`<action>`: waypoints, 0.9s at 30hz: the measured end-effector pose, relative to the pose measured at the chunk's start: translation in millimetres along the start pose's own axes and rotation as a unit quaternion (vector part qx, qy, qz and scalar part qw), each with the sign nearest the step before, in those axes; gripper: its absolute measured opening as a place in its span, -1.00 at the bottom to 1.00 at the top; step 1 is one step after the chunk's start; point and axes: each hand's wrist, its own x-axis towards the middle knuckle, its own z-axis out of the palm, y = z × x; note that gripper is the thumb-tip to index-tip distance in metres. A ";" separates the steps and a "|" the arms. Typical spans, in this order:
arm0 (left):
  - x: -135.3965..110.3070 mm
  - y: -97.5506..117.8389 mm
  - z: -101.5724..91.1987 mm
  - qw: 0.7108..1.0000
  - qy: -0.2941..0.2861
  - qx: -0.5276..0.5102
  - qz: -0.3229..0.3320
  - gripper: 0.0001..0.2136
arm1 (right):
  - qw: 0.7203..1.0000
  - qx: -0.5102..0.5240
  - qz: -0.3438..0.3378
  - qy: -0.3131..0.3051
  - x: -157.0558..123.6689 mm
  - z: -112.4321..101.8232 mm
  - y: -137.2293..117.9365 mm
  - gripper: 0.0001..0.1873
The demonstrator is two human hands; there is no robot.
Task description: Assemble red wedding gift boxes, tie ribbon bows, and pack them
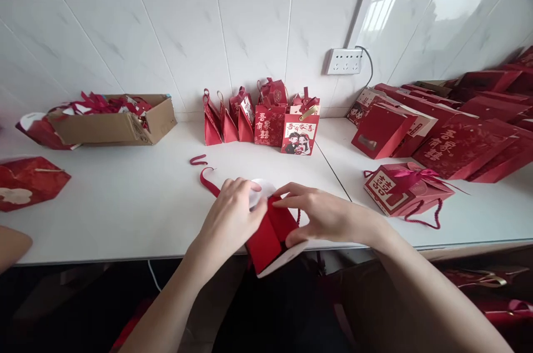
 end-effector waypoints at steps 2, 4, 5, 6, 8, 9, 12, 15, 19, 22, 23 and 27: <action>-9.5 6.3 -0.6 1.000 0.010 -0.006 0.026 -0.80 | 0.997 -0.081 0.009 -0.017 1.7 1.1 -12.3 -0.21; -17.1 11.8 0.6 0.999 0.021 -0.013 0.047 -0.76 | 0.987 -0.161 0.008 -0.021 2.8 5.5 -24.0 -0.05; -20.6 14.4 1.2 0.998 0.024 -0.013 0.052 -0.74 | 0.981 -0.192 0.002 -0.021 2.5 7.8 -28.9 -0.05; -24.0 17.0 1.6 0.998 0.025 -0.011 0.056 -0.70 | 0.976 -0.215 -0.006 -0.019 1.4 9.9 -33.0 -0.12; -31.2 22.4 1.6 0.998 0.021 0.000 0.058 -0.59 | 0.971 -0.236 -0.031 -0.003 -3.8 13.8 -37.6 -0.35; -34.9 25.1 1.2 0.998 0.018 0.008 0.058 -0.54 | 0.970 -0.236 -0.050 0.016 -7.9 16.2 -38.0 -0.45; -46.0 33.1 -0.1 0.998 0.023 0.037 0.051 -0.49 | 0.963 -0.218 -0.115 0.109 -23.9 28.2 -32.7 -0.62; -55.3 38.5 0.7 0.996 0.040 0.063 0.055 -0.48 | 0.948 -0.196 -0.128 0.217 -39.7 46.4 -23.9 -0.63; -64.6 38.6 5.3 0.991 0.071 0.086 0.075 -0.40 | 0.925 -0.140 -0.030 0.352 -52.8 70.0 -19.1 -0.79; -69.7 36.8 9.4 0.990 0.092 0.081 0.068 -0.44 | 0.890 -0.110 0.044 0.441 -57.2 85.1 -20.7 -0.75; -70.9 36.7 10.9 0.990 0.099 0.074 0.061 -0.47 | 0.879 -0.106 0.052 0.461 -58.0 89.8 -21.5 -0.72; -72.4 39.6 16.9 0.990 0.125 0.049 0.044 -0.50 | 0.834 -0.138 -0.005 0.534 -59.7 105.0 -23.9 -0.86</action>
